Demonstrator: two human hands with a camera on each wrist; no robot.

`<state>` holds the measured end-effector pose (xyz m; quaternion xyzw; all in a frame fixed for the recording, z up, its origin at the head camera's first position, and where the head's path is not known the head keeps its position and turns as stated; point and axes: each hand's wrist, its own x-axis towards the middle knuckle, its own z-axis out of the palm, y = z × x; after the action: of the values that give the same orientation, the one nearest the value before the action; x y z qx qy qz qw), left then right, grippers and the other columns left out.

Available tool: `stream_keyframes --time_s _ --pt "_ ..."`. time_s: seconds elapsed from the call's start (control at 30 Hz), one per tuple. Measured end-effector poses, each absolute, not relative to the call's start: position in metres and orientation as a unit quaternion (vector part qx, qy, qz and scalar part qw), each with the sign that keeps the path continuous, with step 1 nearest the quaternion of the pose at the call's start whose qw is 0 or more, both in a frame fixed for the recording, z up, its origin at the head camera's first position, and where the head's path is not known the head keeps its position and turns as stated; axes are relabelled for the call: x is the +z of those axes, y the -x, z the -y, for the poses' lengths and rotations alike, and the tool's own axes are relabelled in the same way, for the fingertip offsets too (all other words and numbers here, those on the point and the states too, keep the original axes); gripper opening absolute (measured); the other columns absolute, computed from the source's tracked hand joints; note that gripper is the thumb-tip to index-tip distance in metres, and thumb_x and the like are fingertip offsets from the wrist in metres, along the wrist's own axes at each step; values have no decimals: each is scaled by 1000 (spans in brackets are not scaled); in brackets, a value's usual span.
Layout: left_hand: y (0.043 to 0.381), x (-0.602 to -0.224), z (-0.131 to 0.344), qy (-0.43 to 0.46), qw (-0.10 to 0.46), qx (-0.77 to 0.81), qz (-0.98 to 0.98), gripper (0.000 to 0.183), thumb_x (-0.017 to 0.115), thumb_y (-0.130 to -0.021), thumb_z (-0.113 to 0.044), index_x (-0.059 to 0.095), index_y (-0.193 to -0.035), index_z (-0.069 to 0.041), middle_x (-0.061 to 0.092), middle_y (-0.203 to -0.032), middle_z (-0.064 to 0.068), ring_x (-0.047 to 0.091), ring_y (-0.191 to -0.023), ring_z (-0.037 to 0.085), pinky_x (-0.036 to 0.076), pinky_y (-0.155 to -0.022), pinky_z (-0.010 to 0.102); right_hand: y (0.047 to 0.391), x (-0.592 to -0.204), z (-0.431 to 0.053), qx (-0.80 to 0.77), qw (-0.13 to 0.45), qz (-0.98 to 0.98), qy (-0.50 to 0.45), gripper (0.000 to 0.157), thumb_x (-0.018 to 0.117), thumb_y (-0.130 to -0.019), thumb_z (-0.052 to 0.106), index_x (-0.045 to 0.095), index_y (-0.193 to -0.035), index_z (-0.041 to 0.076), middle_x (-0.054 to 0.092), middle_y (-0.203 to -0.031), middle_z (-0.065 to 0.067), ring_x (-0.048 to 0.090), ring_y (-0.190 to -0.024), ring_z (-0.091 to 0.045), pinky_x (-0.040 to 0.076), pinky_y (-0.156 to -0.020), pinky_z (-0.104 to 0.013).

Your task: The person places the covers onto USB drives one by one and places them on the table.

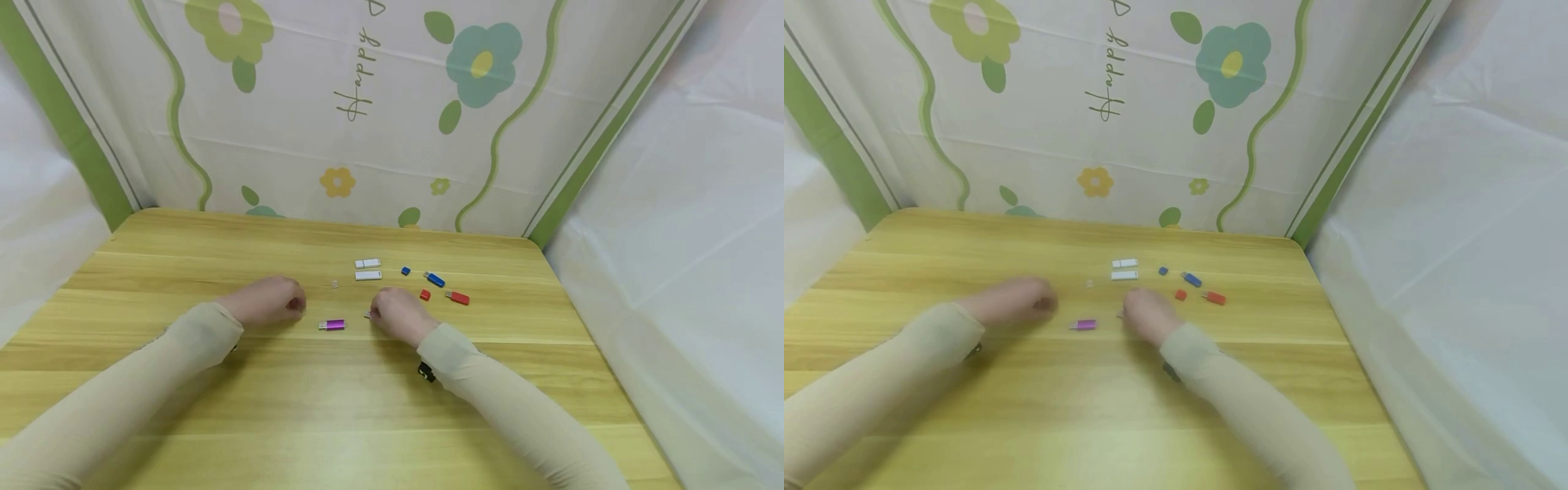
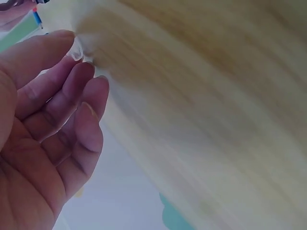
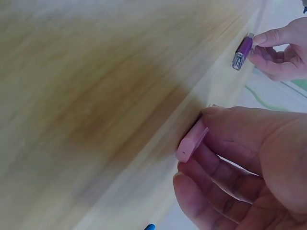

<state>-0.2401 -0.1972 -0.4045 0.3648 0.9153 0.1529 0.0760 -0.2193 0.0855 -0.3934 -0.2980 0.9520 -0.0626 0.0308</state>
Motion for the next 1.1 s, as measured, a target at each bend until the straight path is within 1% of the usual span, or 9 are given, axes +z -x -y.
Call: stream_keyframes --time_s 0.23,0.4,0.6,0.7,0.87,0.97,1.1 --pt "241 -403 198 -351 97 158 -918 8 70 -88 -8 70 -83 -14 63 -79 -9 56 -73 8 51 -70 30 219 -394 -89 -69 42 -954 288 10 69 -94 14 78 -96 9 70 -91 -1 56 -71 -10 51 -71 -23" --pt "241 -401 198 -351 105 157 -917 9 70 -87 -9 70 -80 -15 61 -75 -10 54 -69 9 49 -66 28 219 -394 -91 -75 42 -951 297 10 69 -93 12 78 -93 8 69 -89 -2 55 -70 -10 50 -68 -22" --pt "242 -400 198 -356 104 150 -916 4 71 -84 -11 70 -80 -11 62 -75 -9 56 -69 8 51 -66 28 216 -393 -97 -87 55 -949 298 11 68 -94 12 77 -95 6 68 -88 -3 55 -70 -10 50 -68 -22" --pt "242 -400 199 -356 108 152 -916 4 71 -83 -9 71 -79 -10 63 -75 -8 57 -70 8 52 -67 29 215 -392 -101 -98 67 -952 284 11 68 -94 12 76 -95 5 67 -88 -4 56 -71 -11 51 -69 -24" --pt "241 -400 201 -355 110 153 -916 8 71 -82 -6 70 -80 -13 61 -74 -9 54 -69 8 50 -65 27 214 -393 -107 -99 73 -957 262 10 68 -94 11 76 -91 5 65 -85 -3 55 -70 -12 51 -67 -26" --pt "239 -399 201 -352 109 157 -916 11 73 -82 -7 66 -79 -14 58 -72 -8 52 -67 8 48 -62 26 211 -393 -112 -97 77 -959 255 9 69 -93 10 74 -88 5 63 -83 -2 54 -69 -14 50 -65 -26" --pt "232 -394 199 -355 97 162 -916 12 73 -82 -9 63 -81 -16 58 -74 -9 52 -68 8 48 -62 27 205 -393 -118 -101 87 -958 253 9 68 -93 9 71 -86 5 59 -80 -1 53 -68 -14 48 -62 -26"
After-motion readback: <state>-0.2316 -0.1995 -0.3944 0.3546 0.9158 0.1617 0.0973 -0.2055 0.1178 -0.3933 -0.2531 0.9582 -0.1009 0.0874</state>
